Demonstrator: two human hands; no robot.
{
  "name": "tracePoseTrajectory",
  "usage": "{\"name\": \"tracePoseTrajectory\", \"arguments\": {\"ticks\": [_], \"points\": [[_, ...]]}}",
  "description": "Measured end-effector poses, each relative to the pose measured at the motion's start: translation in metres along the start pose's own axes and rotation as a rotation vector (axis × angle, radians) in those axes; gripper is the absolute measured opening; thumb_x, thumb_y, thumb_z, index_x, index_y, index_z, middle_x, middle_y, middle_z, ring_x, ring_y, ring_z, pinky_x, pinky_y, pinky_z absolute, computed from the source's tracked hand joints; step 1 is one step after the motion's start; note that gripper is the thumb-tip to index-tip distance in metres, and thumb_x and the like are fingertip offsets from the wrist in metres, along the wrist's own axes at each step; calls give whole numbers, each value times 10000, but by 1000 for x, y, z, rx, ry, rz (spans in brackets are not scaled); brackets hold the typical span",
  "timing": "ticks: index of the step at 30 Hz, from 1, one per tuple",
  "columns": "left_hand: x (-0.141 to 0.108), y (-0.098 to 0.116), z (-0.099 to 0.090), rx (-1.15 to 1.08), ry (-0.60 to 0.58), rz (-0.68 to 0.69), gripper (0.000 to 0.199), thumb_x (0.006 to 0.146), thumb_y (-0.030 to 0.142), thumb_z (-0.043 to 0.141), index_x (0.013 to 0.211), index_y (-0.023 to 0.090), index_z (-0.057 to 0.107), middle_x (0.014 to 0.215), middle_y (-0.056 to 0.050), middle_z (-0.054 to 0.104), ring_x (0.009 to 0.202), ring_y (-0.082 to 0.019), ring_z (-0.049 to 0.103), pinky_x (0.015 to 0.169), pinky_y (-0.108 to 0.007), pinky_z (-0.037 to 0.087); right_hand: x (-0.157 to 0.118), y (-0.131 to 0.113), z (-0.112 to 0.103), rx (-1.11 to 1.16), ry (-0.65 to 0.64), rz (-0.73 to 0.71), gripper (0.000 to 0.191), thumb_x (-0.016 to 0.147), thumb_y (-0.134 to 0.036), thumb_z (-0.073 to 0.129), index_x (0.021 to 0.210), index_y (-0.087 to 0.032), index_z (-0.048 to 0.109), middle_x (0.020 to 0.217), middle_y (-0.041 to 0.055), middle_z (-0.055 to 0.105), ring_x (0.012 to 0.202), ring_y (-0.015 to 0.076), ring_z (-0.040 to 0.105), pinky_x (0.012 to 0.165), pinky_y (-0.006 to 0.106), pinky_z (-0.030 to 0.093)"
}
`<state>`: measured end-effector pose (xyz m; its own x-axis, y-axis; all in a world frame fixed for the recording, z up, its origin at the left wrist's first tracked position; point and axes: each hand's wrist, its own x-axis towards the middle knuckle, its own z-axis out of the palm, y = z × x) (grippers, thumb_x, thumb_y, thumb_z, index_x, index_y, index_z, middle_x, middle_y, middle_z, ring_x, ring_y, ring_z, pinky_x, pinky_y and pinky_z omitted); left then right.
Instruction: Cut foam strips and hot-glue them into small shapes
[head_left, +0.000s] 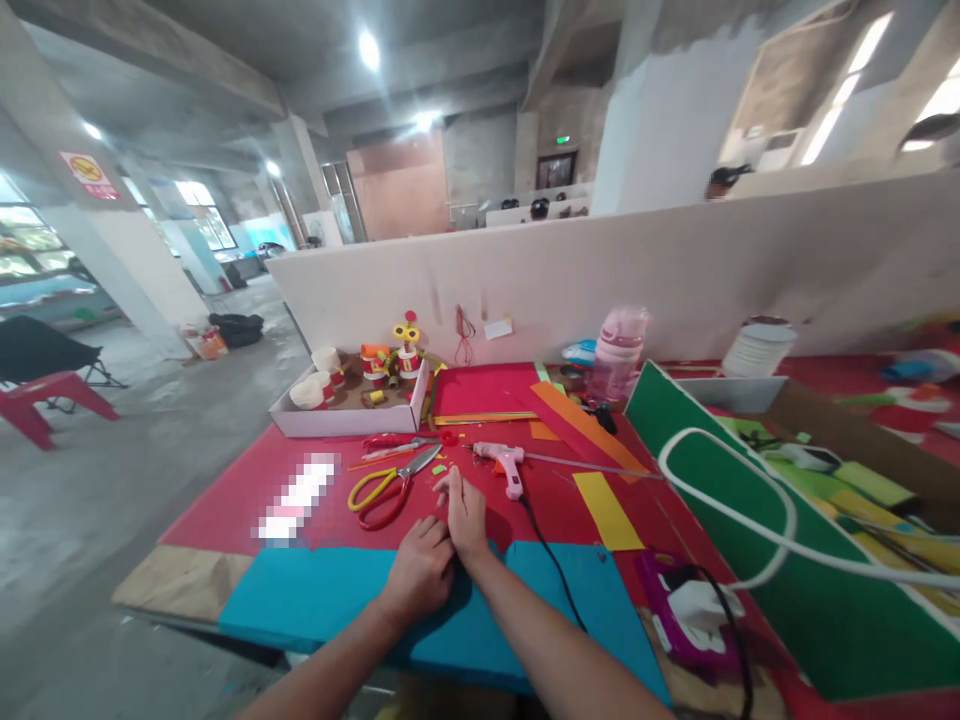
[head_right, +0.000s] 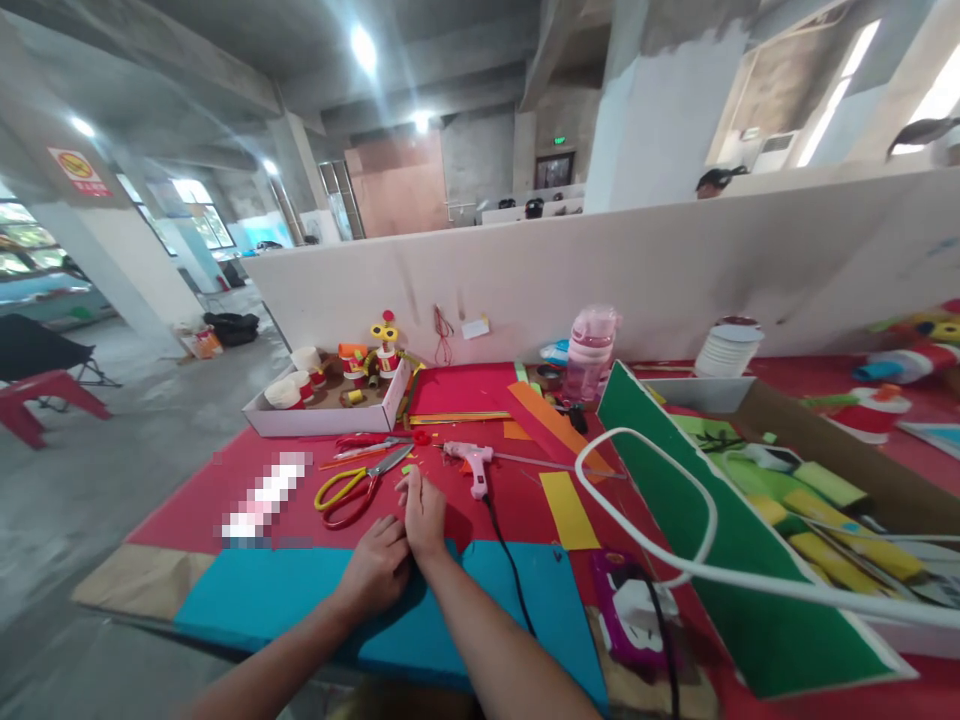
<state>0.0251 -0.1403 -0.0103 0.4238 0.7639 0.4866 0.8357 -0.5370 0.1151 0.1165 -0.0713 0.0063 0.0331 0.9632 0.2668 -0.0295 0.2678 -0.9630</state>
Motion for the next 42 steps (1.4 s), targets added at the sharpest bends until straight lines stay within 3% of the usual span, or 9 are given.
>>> {"name": "tracePoseTrajectory", "arguments": {"ticks": [6, 12, 17, 22, 27, 32, 35, 37, 42], "points": [[16, -12, -13, 14, -111, 42, 149, 761, 141, 526, 829, 172, 654, 850, -110, 637, 846, -241, 540, 741, -383, 428, 0, 1, -7, 0, 59, 8, 543, 910, -572, 327, 664, -210, 648, 570, 23, 604, 596, 166, 585, 631, 280, 440], [65, -121, -54, 146, -36, -236, 203, 834, 163, 486, 734, 181, 661, 782, -98, 641, 808, -223, 557, 726, -339, 393, 4, -3, -16, -4, 139, 6, 541, 864, -625, 393, 696, -190, 668, 578, 40, 615, 571, 171, 563, 561, 279, 422], [74, -175, -47, 219, -185, -294, 148, 808, 172, 525, 747, 171, 660, 825, -117, 665, 859, -248, 584, 738, -335, 383, 24, -6, 0, -14, 122, 22, 578, 838, -666, 397, 684, -182, 672, 539, 41, 588, 519, 155, 530, 490, 262, 394], [70, -175, -33, 248, -213, -272, 191, 811, 138, 475, 776, 147, 663, 857, -147, 664, 925, -278, 582, 780, -366, 395, 31, 5, 10, -28, 75, 21, 567, 829, -666, 416, 671, -183, 666, 551, 41, 589, 500, 136, 514, 463, 247, 383], [80, -160, -53, 95, -138, -351, 198, 824, 147, 438, 738, 154, 617, 851, -135, 665, 915, -268, 594, 791, -369, 415, 30, 15, 0, 38, -5, 105, 493, 863, -592, 435, 766, -164, 661, 580, 10, 573, 413, 77, 409, 396, 211, 317], [84, -101, -59, -884, -197, -547, 199, 857, 347, 470, 853, 176, 572, 699, -32, 660, 641, -163, 623, 638, -269, 467, 37, 15, 2, 265, -206, 177, 459, 786, -480, 632, 1170, -231, 596, 876, 28, 665, 713, 122, 594, 624, 230, 475], [85, -78, -43, -1149, -252, -614, 244, 843, 383, 492, 832, 156, 579, 711, -37, 663, 621, -159, 627, 616, -269, 479, 38, 15, 3, 433, -229, 260, 391, 786, -484, 633, 1084, -231, 650, 922, 43, 677, 800, 157, 615, 692, 277, 486], [88, -84, -36, -1009, -262, -510, 271, 858, 375, 479, 786, 152, 614, 729, -41, 668, 667, -161, 621, 646, -266, 469, 40, 16, 2, 526, -161, 309, 325, 755, -480, 669, 937, -211, 682, 873, 42, 679, 778, 169, 621, 663, 283, 483], [95, -144, -40, -68, -119, -428, 238, 870, 205, 432, 859, 167, 666, 919, -91, 673, 932, -224, 579, 824, -332, 423, 47, 15, -7, 675, 16, 446, 321, 663, -464, 759, 794, -190, 656, 749, 22, 665, 718, 160, 623, 617, 261, 474]]}}
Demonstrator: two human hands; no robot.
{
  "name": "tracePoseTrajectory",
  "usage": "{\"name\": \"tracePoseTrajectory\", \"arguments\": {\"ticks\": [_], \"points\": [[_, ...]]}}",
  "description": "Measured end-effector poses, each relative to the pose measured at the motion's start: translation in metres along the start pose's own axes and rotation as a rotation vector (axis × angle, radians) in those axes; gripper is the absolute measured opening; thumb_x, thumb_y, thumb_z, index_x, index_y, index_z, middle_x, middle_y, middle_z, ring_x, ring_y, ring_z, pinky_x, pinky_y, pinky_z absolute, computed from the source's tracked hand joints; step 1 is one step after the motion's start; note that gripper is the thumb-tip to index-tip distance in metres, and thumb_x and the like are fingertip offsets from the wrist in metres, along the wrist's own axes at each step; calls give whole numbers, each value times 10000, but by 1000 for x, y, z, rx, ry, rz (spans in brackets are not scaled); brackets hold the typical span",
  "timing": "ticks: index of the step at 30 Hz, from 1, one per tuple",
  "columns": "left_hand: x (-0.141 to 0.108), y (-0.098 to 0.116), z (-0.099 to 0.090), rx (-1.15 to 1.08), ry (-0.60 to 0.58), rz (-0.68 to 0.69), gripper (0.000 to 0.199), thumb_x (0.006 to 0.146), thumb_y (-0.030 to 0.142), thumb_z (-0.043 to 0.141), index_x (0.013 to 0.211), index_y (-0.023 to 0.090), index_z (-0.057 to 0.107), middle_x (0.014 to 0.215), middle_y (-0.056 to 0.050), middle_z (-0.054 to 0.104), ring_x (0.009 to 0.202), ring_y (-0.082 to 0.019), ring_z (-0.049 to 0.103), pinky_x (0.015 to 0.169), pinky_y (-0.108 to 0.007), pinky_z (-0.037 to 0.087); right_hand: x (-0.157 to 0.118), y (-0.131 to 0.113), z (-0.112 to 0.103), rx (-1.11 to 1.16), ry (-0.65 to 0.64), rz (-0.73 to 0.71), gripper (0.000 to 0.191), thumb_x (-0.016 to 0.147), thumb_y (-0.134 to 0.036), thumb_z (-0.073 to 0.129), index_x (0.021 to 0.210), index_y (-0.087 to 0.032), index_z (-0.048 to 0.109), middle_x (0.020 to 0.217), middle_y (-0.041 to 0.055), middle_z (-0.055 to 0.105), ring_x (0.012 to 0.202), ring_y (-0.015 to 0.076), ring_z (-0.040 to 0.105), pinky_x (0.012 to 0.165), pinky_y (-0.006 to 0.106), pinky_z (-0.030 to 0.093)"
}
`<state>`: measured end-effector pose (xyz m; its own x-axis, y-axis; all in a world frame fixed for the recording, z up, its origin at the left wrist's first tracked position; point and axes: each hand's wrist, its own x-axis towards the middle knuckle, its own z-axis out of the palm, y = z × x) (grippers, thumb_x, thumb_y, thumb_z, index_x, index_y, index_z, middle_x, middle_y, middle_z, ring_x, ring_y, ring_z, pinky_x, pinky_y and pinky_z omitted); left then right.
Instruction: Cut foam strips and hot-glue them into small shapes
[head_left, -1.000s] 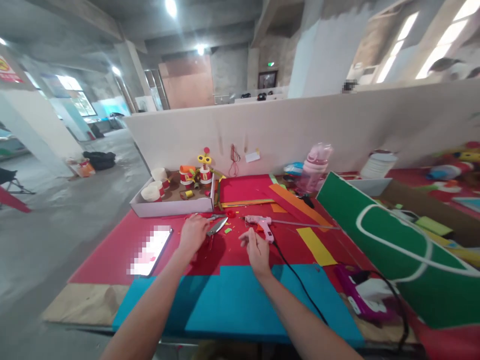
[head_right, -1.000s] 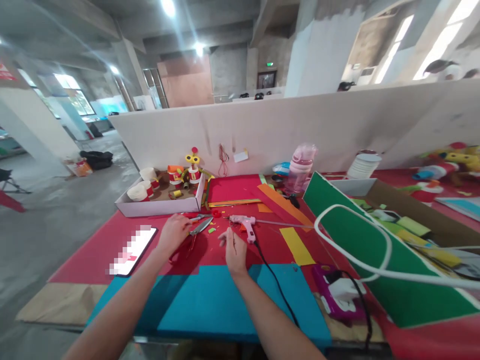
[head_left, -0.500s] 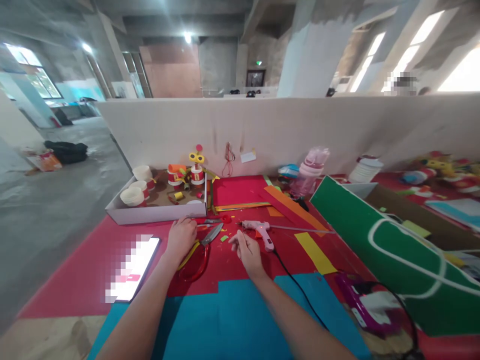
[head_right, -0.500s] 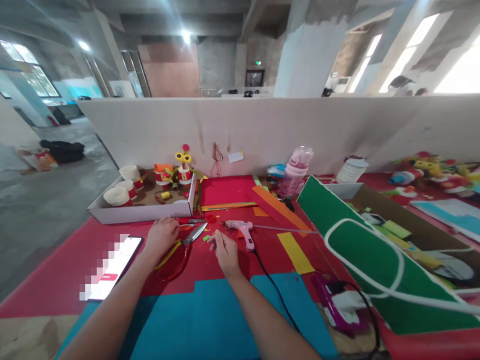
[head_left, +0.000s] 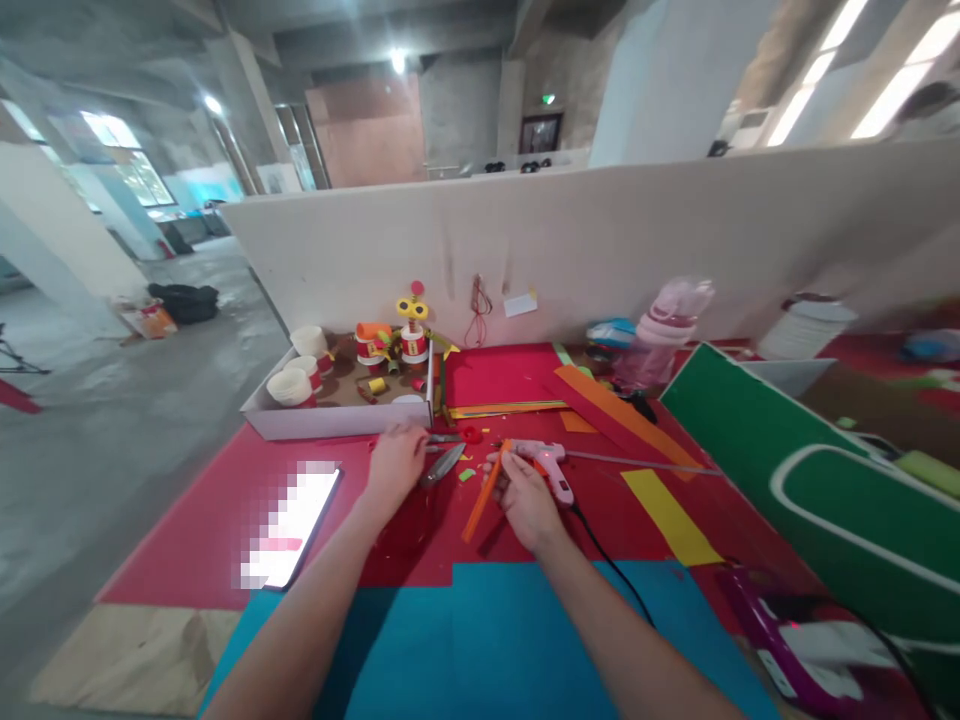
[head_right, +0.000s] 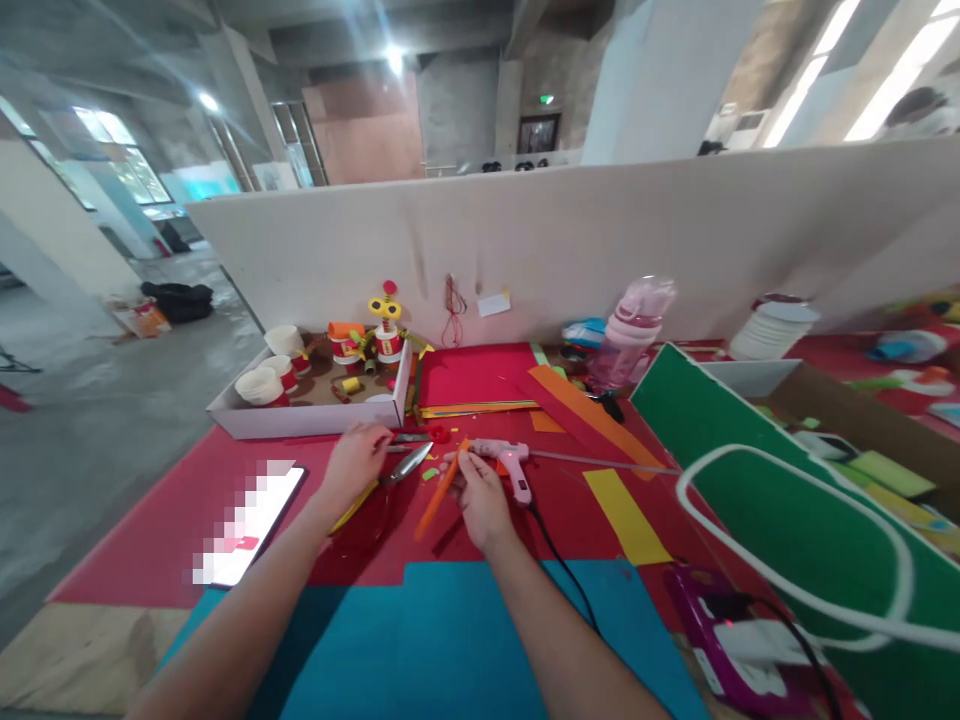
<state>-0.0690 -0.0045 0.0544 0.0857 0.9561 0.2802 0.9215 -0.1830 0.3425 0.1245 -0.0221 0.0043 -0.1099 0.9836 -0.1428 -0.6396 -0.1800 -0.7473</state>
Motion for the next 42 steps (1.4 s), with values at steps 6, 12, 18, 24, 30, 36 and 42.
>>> {"name": "tracePoseTrajectory", "arguments": {"ticks": [6, 12, 18, 24, 30, 36, 42], "points": [[8, -33, 8, 327, -33, 40, 253, 862, 205, 458, 1057, 202, 620, 1137, -98, 624, 1062, -259, 526, 833, -375, 405, 1, -3, 0, 51, -77, 125, 377, 658, -499, 758, 800, -167, 651, 678, 5, 647, 586, 102, 582, 582, 226, 460], [2, -34, 8, 302, -46, 57, 209, 902, 247, 404, 860, 196, 602, 988, -78, 646, 940, -235, 567, 754, -343, 393, 1, -2, -1, 59, -118, 116, 356, 701, -490, 731, 787, -166, 612, 663, -4, 622, 564, 106, 571, 562, 246, 460], [-2, -18, 6, 156, 51, 127, 220, 898, 247, 421, 812, 186, 614, 888, -85, 645, 883, -230, 565, 781, -344, 393, -1, -4, 0, 61, -192, 150, 336, 744, -485, 691, 802, -185, 552, 615, -38, 550, 500, 88, 510, 475, 224, 423], [-18, 25, 14, -499, -11, 145, 274, 925, 345, 407, 880, 184, 624, 847, -38, 659, 796, -160, 585, 730, -262, 430, -9, -11, 4, -129, -258, 230, 377, 779, -551, 622, 844, -203, 490, 554, -86, 444, 361, 16, 238, 328, 141, 121], [-23, 39, 28, -829, -112, 115, 256, 874, 371, 501, 872, 157, 644, 798, -27, 660, 751, -144, 585, 693, -233, 437, -17, -11, 7, -358, -318, 310, 382, 780, -548, 616, 926, -230, 463, 570, -93, 477, 338, 7, 225, 326, 138, 103], [-23, 36, 20, -821, -109, 101, 317, 886, 409, 475, 828, 158, 660, 770, -36, 655, 730, -148, 579, 701, -240, 447, -19, -6, 9, -358, -281, 273, 385, 783, -570, 576, 850, -202, 487, 596, -58, 526, 346, 14, 283, 326, 145, 145], [16, 8, 12, 40, -138, 51, 272, 904, 191, 406, 964, 143, 667, 956, -143, 680, 890, -235, 642, 804, -341, 472, -11, -2, 3, -342, -231, 209, 353, 779, -523, 601, 861, -184, 545, 583, -72, 489, 341, 5, 245, 324, 147, 162]]}}
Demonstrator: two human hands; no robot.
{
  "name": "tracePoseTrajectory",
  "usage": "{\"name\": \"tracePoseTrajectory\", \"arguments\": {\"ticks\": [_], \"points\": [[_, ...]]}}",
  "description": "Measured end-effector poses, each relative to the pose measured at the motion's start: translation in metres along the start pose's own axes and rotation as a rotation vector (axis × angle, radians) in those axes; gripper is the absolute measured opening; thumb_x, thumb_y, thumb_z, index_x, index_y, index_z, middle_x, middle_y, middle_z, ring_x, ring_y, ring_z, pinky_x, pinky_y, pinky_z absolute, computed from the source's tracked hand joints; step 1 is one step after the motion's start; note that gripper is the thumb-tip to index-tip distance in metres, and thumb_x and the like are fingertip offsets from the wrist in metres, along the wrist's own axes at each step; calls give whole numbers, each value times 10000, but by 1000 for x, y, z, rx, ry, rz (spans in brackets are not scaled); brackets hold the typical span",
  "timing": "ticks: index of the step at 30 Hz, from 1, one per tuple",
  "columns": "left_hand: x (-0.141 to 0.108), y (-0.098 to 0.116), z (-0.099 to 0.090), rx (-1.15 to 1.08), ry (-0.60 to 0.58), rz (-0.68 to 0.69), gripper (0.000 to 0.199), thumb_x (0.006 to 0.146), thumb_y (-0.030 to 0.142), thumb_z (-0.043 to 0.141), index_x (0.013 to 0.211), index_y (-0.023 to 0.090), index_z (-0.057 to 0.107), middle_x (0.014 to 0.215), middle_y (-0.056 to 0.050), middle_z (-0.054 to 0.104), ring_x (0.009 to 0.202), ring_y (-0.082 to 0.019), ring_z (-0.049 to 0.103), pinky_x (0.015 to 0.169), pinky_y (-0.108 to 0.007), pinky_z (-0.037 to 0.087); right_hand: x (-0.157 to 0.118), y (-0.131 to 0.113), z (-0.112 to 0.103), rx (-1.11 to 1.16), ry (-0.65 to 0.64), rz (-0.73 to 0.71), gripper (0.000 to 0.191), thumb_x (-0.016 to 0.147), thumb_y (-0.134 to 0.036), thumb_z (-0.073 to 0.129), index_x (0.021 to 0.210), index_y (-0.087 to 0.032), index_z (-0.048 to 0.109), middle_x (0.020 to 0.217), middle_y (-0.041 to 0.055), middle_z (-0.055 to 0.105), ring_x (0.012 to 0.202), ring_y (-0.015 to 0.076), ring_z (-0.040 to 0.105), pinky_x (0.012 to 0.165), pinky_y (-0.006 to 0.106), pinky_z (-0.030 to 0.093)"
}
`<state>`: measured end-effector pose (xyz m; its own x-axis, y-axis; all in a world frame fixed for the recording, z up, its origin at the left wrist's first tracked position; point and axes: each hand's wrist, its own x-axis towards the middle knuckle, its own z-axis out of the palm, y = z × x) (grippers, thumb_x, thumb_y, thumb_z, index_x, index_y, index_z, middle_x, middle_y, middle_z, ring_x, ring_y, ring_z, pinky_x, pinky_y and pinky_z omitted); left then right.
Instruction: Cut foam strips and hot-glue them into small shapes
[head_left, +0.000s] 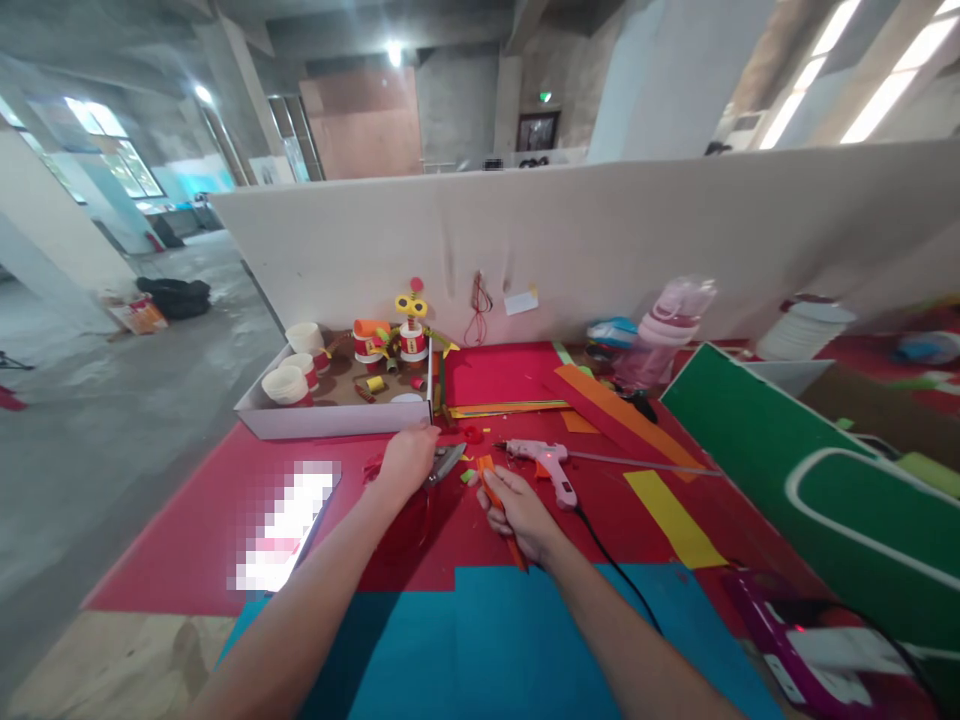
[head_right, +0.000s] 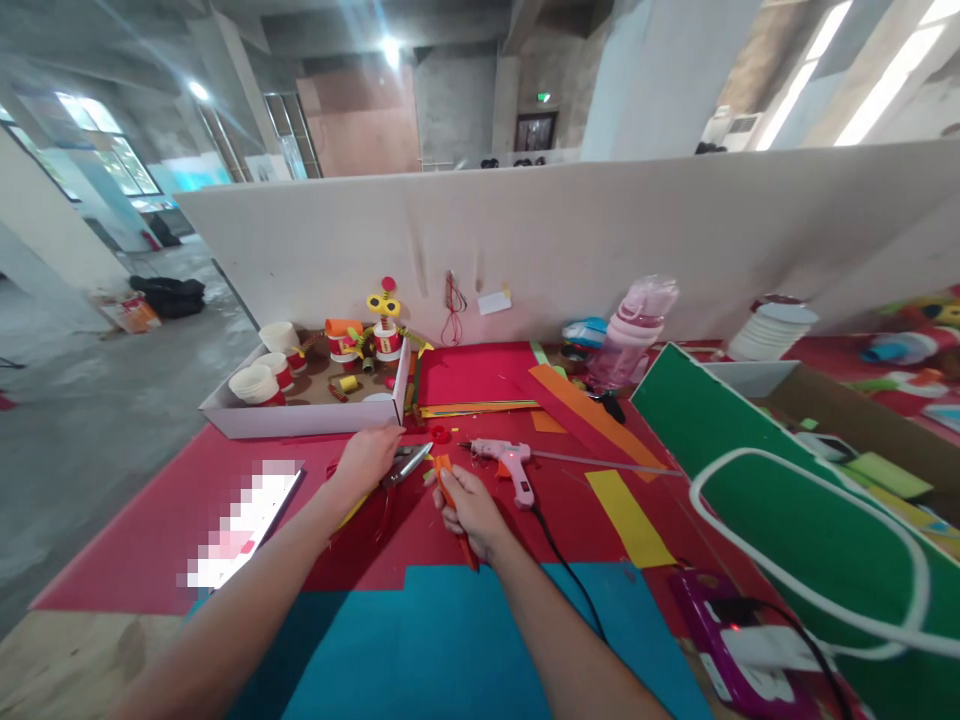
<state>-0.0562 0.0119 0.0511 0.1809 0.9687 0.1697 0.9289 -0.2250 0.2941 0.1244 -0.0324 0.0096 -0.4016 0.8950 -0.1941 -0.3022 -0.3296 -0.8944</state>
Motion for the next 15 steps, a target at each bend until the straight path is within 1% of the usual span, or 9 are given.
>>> {"name": "tracePoseTrajectory", "arguments": {"ticks": [1, 2, 4, 6, 11, 13, 15], "points": [[7, -4, 0, 147, -73, -10, 266, 889, 156, 407, 944, 124, 665, 948, -164, 673, 872, -248, 652, 783, -350, 480, 1, 1, -1, 2, 1, -2, 354, 779, -525, 599, 862, -184, 549, 585, -71, 490, 343, 7, 254, 325, 147, 171], [13, -6, 1, 249, -122, -9, 264, 883, 140, 406, 941, 119, 662, 946, -174, 668, 870, -254, 657, 772, -353, 485, 1, 1, -1, 1, 1, -2, 356, 779, -527, 599, 863, -184, 551, 585, -68, 493, 345, 10, 264, 325, 148, 180], [21, -8, 4, 362, -176, 14, 260, 879, 132, 401, 955, 121, 649, 933, -176, 666, 876, -267, 662, 755, -363, 493, 1, 2, -1, 0, 2, -6, 361, 774, -530, 602, 858, -182, 555, 582, -66, 496, 349, 15, 281, 326, 150, 195], [24, -7, 6, 397, -177, 24, 249, 881, 138, 401, 972, 134, 632, 919, -165, 670, 879, -273, 664, 745, -370, 498, 2, 3, -1, 13, 7, -17, 367, 764, -532, 614, 848, -179, 560, 582, -64, 498, 354, 17, 292, 328, 153, 206], [27, -6, 12, 405, -118, -10, 257, 897, 152, 379, 1048, 157, 587, 929, -152, 673, 854, -260, 671, 734, -372, 498, 6, 5, -2, 71, 38, -58, 381, 745, -540, 626, 840, -175, 570, 584, -56, 521, 357, 27, 326, 329, 167, 235], [29, -6, 12, 410, -144, -20, 260, 894, 144, 373, 1011, 146, 605, 924, -162, 673, 863, -275, 669, 726, -381, 497, 6, 3, -3, 84, 45, -73, 379, 741, -538, 628, 840, -176, 574, 583, -53, 529, 360, 33, 346, 332, 172, 254], [30, -3, 9, 412, -165, -28, 260, 887, 139, 379, 962, 139, 628, 923, -170, 670, 870, -288, 665, 716, -379, 492, 5, 0, -2, 96, 26, -104, 363, 736, -518, 642, 843, -177, 578, 590, -48, 538, 368, 37, 361, 339, 178, 273]]}}
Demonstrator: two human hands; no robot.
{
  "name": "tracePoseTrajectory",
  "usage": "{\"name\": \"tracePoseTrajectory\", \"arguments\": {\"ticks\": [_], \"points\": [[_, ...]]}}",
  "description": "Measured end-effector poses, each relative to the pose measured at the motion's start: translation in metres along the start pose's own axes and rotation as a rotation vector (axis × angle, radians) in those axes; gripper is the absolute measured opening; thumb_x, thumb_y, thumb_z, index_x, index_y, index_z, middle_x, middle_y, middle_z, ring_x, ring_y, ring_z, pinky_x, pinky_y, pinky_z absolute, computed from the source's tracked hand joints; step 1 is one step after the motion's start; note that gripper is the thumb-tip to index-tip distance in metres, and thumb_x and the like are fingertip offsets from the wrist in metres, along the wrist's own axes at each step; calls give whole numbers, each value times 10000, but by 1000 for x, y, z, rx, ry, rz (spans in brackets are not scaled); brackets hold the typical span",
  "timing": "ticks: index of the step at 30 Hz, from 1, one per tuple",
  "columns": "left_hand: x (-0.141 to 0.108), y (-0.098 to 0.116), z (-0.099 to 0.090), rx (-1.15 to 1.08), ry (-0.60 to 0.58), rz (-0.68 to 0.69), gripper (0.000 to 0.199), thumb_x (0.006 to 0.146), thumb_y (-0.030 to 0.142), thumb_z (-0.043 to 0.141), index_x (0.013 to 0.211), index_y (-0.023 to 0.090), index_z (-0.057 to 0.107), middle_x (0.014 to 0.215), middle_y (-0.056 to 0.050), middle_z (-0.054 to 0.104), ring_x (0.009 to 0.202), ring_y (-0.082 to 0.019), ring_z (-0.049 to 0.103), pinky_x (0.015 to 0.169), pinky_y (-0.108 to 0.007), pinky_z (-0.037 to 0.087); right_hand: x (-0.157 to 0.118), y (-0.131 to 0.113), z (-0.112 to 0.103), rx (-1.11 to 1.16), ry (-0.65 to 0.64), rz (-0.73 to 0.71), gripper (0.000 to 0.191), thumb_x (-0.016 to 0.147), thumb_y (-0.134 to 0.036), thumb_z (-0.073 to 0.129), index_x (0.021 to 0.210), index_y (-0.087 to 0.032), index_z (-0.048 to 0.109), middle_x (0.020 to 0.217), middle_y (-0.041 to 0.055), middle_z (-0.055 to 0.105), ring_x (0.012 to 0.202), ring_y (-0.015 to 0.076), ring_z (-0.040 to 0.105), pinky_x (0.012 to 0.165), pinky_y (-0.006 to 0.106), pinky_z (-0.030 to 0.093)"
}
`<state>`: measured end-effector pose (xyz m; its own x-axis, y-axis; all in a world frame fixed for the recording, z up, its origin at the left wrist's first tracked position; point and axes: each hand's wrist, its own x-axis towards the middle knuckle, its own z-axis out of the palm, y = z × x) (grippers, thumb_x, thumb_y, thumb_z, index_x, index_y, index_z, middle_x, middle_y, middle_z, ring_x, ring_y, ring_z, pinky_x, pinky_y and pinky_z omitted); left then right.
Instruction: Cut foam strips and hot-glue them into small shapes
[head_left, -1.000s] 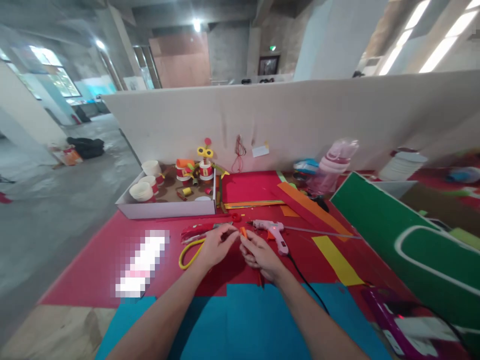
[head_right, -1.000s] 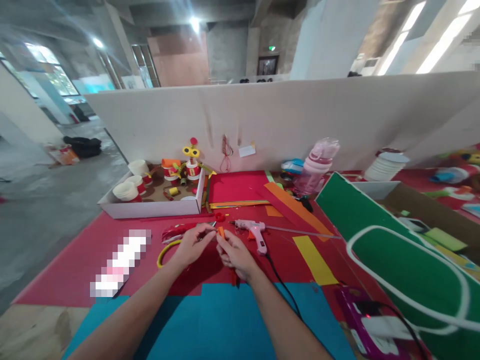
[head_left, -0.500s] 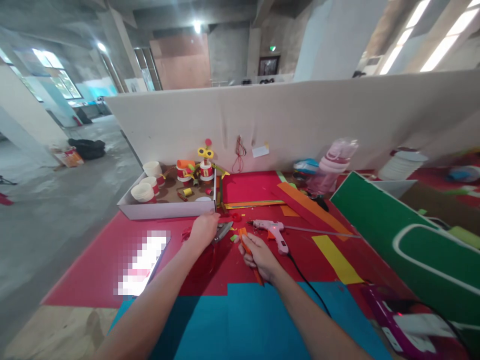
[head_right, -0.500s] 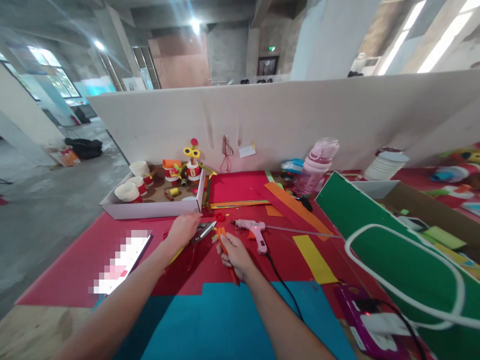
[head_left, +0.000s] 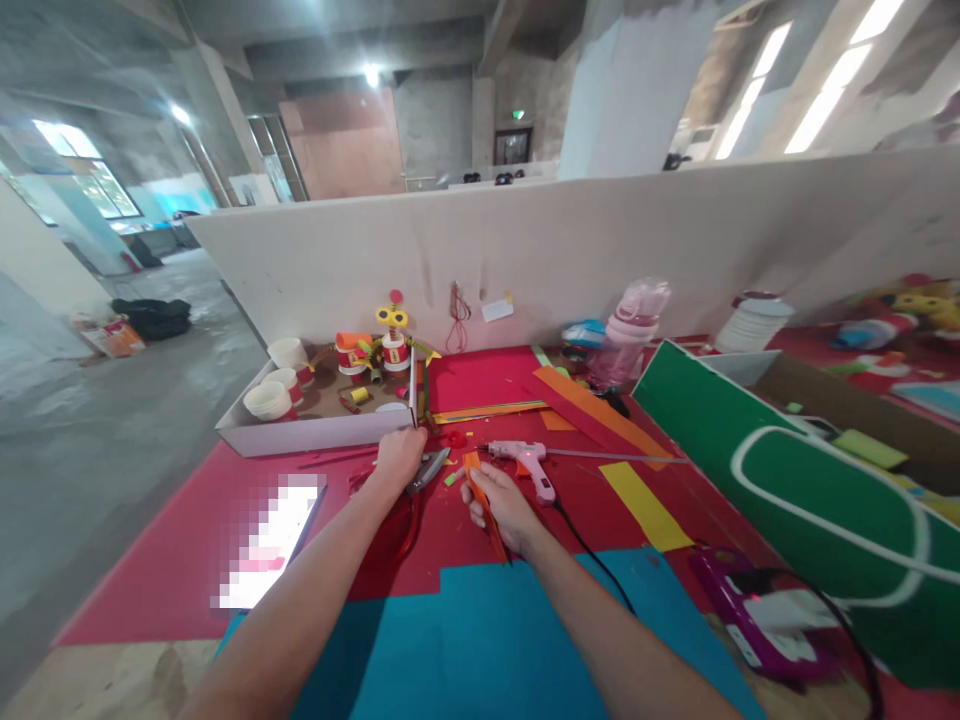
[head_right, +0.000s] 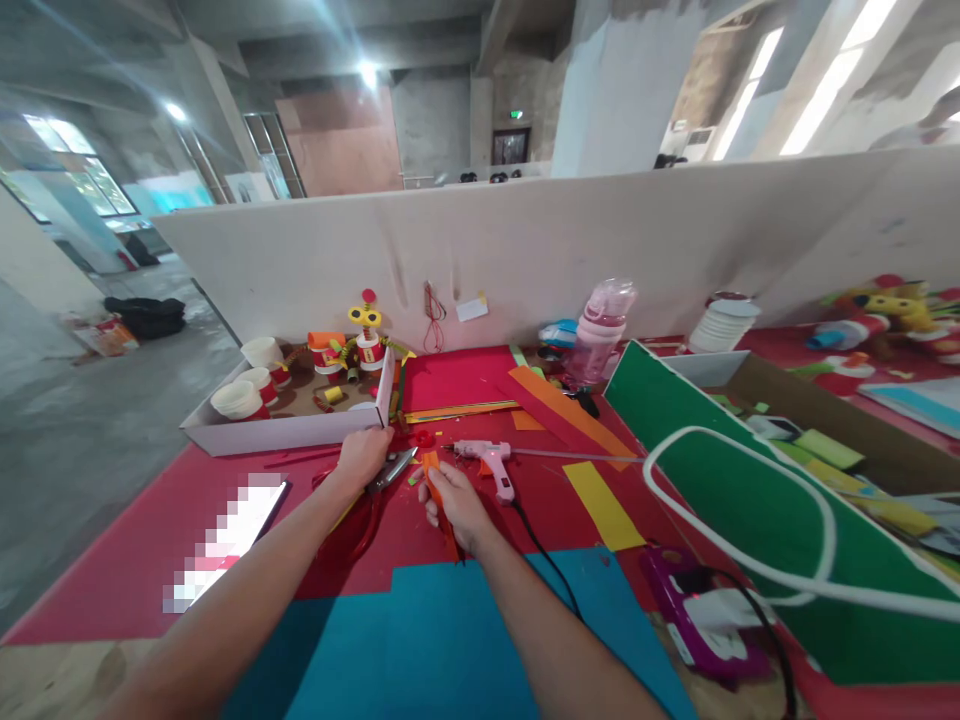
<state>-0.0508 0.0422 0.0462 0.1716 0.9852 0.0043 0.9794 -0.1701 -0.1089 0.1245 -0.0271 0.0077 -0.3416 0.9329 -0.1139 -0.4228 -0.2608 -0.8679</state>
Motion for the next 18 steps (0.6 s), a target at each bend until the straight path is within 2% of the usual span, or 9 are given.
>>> {"name": "tracePoseTrajectory", "arguments": {"ticks": [2, 5, 8, 11, 13, 16, 18], "points": [[-6, 2, -6, -2, 32, -12, 265, 886, 141, 382, 955, 142, 638, 931, -173, 663, 851, -285, 662, 699, -368, 485, -1, -5, 0, 23, -38, -44, 341, 738, -492, 654, 854, -179, 580, 598, -45, 543, 375, 39, 365, 349, 183, 288], [-31, 5, -17, -10, 180, -22, 295, 902, 157, 358, 978, 164, 643, 935, -158, 650, 797, -266, 649, 680, -363, 465, -1, -11, 0, 80, -39, -121, 321, 749, -471, 658, 868, -183, 580, 609, -42, 544, 395, 44, 377, 365, 187, 294], [-61, 9, -24, -51, 398, 60, 335, 935, 227, 335, 1041, 213, 653, 923, -127, 645, 859, -253, 616, 746, -361, 440, 2, -13, -3, 133, 31, -170, 328, 708, -448, 715, 811, -183, 551, 617, -52, 549, 380, 17, 317, 350, 165, 212], [-80, 16, -24, -93, 537, 164, 375, 948, 241, 324, 1180, 234, 619, 860, -114, 639, 874, -232, 592, 790, -352, 420, 3, -14, -5, 163, 46, -112, 379, 658, -437, 766, 762, -180, 508, 633, -46, 590, 355, -9, 224, 338, 155, 119], [-83, 21, -22, -107, 560, 217, 386, 952, 243, 320, 1197, 229, 618, 806, -110, 629, 847, -223, 587, 787, -353, 418, 2, -17, -6, 189, 9, -40, 403, 666, -485, 748, 772, -174, 515, 627, -29, 611, 349, -10, 209, 333, 153, 101], [-80, 27, -18, -138, 524, 298, 382, 954, 254, 323, 1167, 229, 638, 809, -114, 634, 836, -214, 590, 786, -358, 432, -2, -22, -9, 208, -64, 44, 451, 696, -584, 675, 780, -161, 543, 575, -24, 595, 336, -5, 202, 327, 151, 85], [-78, 30, -15, -188, 492, 352, 364, 948, 257, 342, 1149, 234, 645, 849, -116, 648, 855, -210, 597, 800, -361, 445, -4, -25, -11, 171, -102, 63, 440, 683, -563, 698, 748, -157, 541, 547, -34, 579, 330, -7, 191, 325, 150, 85]]}}
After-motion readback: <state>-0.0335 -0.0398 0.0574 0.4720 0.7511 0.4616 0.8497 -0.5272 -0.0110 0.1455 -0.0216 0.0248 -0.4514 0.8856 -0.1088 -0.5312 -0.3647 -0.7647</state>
